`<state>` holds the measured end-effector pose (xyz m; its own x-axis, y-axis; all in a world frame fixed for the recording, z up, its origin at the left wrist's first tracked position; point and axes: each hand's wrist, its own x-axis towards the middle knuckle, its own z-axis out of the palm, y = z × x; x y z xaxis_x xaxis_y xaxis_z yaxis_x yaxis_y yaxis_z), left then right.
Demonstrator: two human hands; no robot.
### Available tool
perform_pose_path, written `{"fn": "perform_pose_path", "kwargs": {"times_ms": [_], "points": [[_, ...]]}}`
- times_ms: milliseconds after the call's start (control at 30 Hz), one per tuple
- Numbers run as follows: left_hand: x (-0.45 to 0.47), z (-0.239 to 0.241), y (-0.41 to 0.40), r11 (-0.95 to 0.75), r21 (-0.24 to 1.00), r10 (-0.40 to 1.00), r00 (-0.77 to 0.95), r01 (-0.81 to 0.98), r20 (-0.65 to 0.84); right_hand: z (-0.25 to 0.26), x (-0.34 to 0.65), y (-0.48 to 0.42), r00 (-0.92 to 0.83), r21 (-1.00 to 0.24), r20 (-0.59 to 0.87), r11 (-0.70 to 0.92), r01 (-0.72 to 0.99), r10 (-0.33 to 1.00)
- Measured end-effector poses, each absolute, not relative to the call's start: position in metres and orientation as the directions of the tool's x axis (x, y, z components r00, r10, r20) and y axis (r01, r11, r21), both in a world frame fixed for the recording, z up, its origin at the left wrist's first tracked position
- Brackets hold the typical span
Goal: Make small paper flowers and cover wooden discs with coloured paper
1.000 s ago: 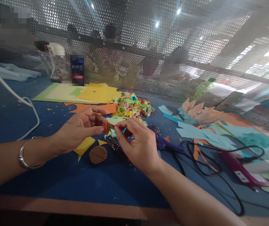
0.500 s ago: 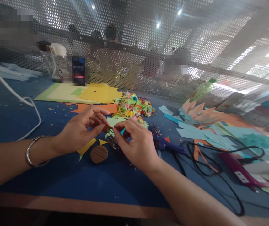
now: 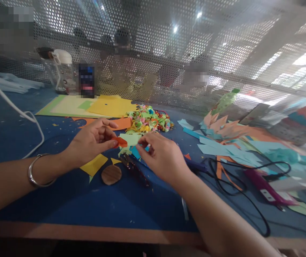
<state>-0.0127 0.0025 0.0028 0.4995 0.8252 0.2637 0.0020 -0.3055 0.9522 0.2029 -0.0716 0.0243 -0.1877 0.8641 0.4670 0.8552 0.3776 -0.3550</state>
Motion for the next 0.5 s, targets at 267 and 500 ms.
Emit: {"fn": "perform_pose_path", "kwargs": {"times_ms": [267, 500], "points": [[-0.013, -0.002, 0.01, -0.271, 0.961, 0.859, 0.435, -0.064, 0.271, 0.028, 0.319, -0.069, -0.089, -0.158, 0.201, 0.122, 0.98, 0.975], [-0.014, -0.001, 0.011, -0.283, 0.959, 0.86, 0.437, -0.019, 0.262, 0.023, 0.341, -0.082, -0.061, -0.031, -0.033, 0.06, 0.998, 0.998]]}}
